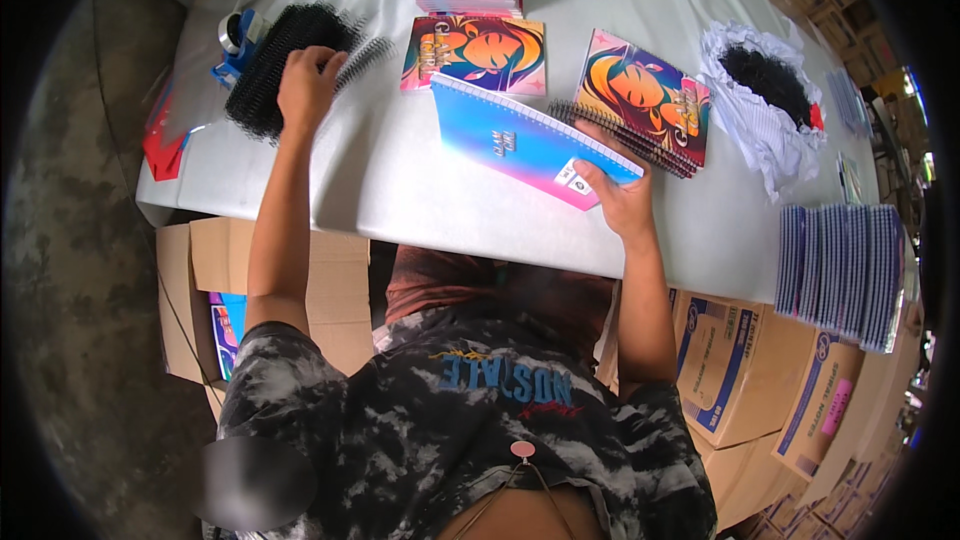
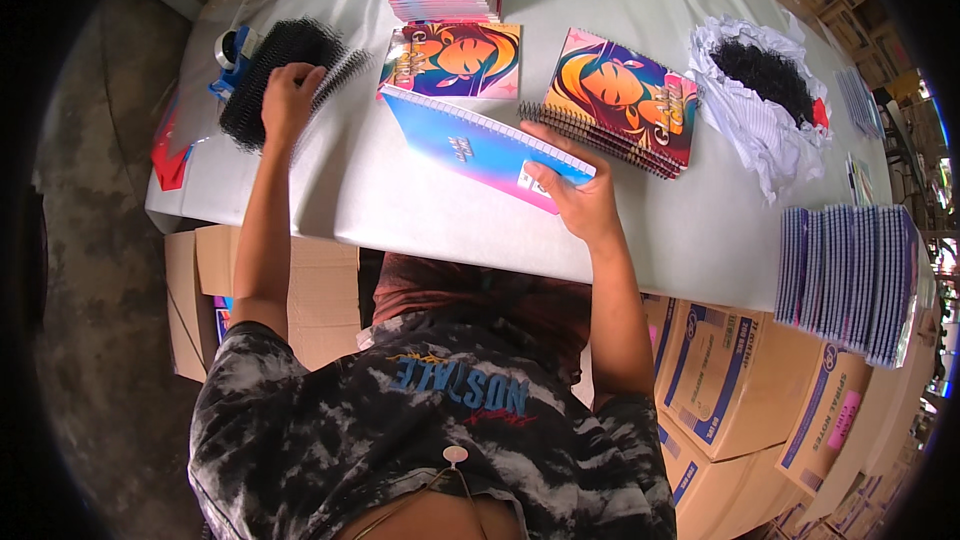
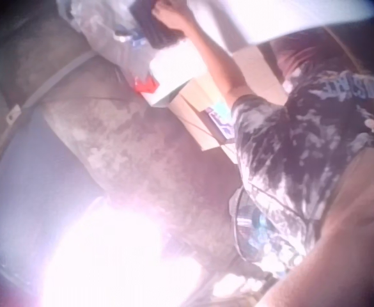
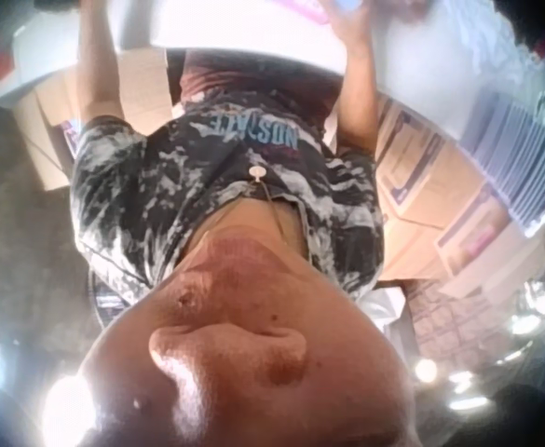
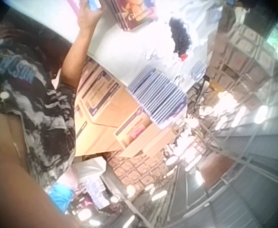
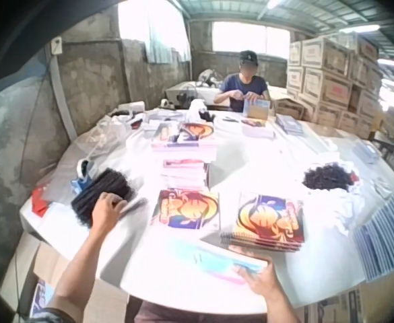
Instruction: The person repeatedly picks up spiral-bound notebooks and inserts a black spiral binding into the pre-punched holes along the edge. They handle each notebook one at a time, aligning the binding, and then place the assembled notebook into a growing stack on the table.
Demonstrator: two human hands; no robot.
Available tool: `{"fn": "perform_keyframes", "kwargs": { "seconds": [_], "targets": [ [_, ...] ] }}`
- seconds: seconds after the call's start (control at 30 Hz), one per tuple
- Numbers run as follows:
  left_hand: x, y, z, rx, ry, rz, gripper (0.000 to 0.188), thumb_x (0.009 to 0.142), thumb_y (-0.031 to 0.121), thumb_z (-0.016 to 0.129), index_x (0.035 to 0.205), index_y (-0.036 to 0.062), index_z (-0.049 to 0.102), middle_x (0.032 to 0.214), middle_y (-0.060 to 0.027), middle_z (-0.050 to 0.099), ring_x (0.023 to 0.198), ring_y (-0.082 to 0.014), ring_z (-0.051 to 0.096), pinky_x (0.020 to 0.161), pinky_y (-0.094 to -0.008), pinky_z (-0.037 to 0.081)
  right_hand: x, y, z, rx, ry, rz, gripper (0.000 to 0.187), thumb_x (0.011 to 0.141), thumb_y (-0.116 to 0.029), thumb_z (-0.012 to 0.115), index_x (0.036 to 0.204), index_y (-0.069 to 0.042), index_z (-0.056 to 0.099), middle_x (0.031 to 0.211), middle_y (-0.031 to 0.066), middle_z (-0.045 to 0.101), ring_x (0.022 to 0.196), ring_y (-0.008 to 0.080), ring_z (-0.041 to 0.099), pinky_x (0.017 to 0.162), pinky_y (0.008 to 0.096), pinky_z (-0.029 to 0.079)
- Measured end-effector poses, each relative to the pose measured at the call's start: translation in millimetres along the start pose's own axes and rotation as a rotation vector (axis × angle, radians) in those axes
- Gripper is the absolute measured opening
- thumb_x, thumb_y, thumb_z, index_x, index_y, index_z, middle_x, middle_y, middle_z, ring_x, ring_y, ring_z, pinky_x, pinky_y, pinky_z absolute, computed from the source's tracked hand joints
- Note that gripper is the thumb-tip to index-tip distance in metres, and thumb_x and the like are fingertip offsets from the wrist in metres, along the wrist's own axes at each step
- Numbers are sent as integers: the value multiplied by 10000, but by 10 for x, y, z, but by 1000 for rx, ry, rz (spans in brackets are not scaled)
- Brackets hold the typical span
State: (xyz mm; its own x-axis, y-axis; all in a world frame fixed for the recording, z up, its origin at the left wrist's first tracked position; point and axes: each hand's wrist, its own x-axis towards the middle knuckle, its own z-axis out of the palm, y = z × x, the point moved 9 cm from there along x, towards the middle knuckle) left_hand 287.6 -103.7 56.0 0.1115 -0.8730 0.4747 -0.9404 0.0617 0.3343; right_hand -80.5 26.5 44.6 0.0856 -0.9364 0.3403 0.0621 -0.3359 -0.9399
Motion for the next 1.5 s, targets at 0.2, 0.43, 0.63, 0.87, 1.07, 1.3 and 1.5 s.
{"fn": "perform_keyframes", "kwargs": {
  "seconds": [0.2,0.43,0.63,0.87,1.07,1.3,1.5],
  "targets": [
    [-91,357,-4,-931,-307,-22,230,861,177,507,1014,15,564,804,-53,572,675,-97,502,625,-240,421,3,93,0,12,29,19,272,818,0,616,1088,23,598,1020,62,636,879,78,565,792,216,458],
    [-579,1146,23,-946,-663,141,339,941,371,431,839,63,527,684,42,367,609,-53,288,558,-205,268,-31,84,-31,-69,115,-43,256,812,-12,634,1064,25,613,957,54,650,803,61,564,698,198,464],
    [-579,1079,96,-853,-710,34,402,945,381,422,760,46,543,591,56,339,548,-42,268,508,-199,248,-73,64,-35,-120,139,-92,245,798,3,644,1041,26,627,943,77,660,784,69,574,675,205,472],
    [-401,1223,-36,-954,-752,108,354,923,344,465,762,46,567,633,26,407,581,-41,362,524,-191,307,-59,-65,31,-178,21,-170,256,778,5,660,1026,52,621,903,90,660,776,91,592,708,222,476],
    [-337,1641,-537,-550,-409,684,131,808,95,637,902,32,571,981,-98,576,870,-189,547,784,-326,453,-14,-147,95,-50,60,-118,239,804,43,604,1043,35,622,889,80,663,741,85,570,648,198,462],
    [-480,1806,-706,60,16,755,726,749,515,600,1255,23,431,1290,-209,417,1196,-368,366,1024,-480,208,-126,-145,151,-311,2,-295,357,734,97,579,1079,12,611,1056,150,634,951,229,632,802,279,494],
    [-1451,1525,-111,149,273,1104,981,771,737,318,1372,-31,209,1419,-300,145,1348,-412,1,1015,-595,-74,-241,-329,326,-392,49,-494,349,718,72,602,1061,13,618,1022,167,640,902,265,648,768,294,512]
  ]
}}
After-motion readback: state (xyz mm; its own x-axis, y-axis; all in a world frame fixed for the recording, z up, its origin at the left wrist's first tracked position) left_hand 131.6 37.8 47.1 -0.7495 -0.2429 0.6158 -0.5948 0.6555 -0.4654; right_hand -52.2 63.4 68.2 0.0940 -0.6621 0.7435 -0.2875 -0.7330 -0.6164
